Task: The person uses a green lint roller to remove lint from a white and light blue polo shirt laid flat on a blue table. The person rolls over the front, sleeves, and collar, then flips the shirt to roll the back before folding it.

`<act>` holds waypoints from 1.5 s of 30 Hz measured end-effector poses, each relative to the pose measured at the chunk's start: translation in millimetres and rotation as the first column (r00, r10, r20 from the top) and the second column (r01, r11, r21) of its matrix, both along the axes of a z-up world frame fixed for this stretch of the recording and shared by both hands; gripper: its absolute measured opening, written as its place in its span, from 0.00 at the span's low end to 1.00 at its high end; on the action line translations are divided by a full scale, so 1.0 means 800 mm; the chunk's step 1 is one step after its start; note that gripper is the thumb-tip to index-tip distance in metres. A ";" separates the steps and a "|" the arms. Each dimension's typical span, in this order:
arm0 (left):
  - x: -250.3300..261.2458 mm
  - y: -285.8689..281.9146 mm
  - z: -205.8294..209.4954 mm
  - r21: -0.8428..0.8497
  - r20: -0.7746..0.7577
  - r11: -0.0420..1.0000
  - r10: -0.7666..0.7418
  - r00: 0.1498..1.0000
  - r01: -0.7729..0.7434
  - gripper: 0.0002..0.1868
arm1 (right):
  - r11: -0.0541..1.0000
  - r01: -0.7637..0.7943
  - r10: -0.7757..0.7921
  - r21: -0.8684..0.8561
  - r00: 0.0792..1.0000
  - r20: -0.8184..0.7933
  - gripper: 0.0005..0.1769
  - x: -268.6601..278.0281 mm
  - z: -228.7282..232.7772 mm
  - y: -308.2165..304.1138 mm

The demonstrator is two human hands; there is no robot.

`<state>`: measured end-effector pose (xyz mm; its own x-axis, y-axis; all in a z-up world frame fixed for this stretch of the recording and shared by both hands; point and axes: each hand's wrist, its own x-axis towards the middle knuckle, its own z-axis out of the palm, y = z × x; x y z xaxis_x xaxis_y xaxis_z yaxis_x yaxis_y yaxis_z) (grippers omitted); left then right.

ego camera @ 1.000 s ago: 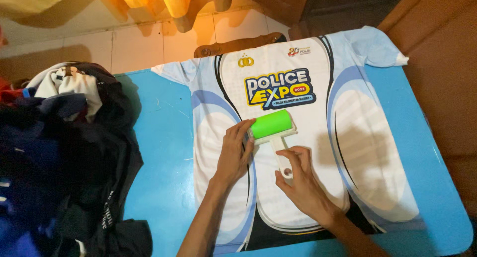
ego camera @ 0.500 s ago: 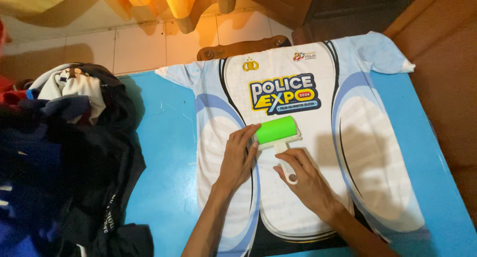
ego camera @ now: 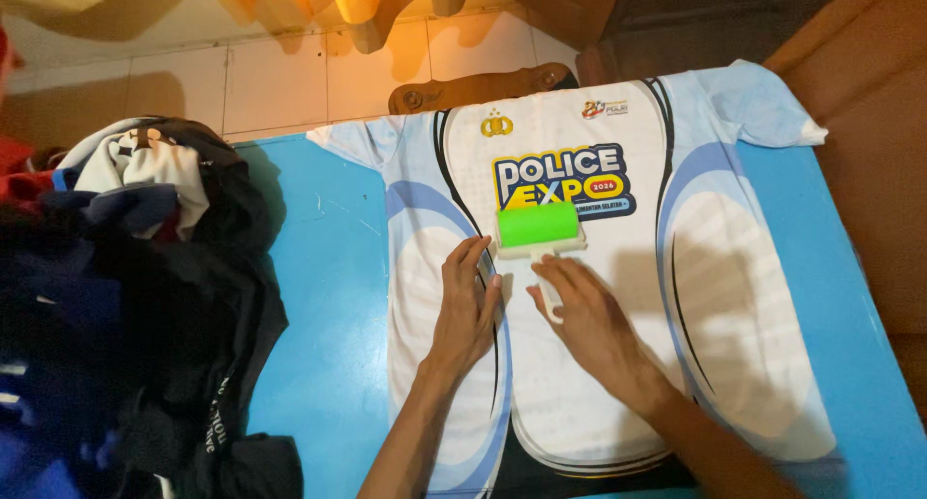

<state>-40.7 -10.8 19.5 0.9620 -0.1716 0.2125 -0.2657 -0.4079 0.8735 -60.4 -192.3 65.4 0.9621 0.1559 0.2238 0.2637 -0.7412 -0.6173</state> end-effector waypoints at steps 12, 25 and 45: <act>-0.001 -0.001 0.001 0.003 0.018 1.000 0.005 1.000 -0.005 0.27 | 1.000 0.002 -0.002 0.024 1.000 -0.004 0.30 0.069 0.002 -0.007; -0.002 0.001 0.000 0.078 0.049 0.996 -0.041 0.998 0.037 0.26 | 0.982 0.026 -0.044 -0.189 0.995 -0.093 0.20 0.007 0.023 -0.006; -0.004 -0.001 0.003 0.044 0.070 0.999 -0.026 0.997 0.023 0.28 | 0.965 -0.038 0.012 -0.261 0.995 -0.099 0.10 0.009 0.035 -0.006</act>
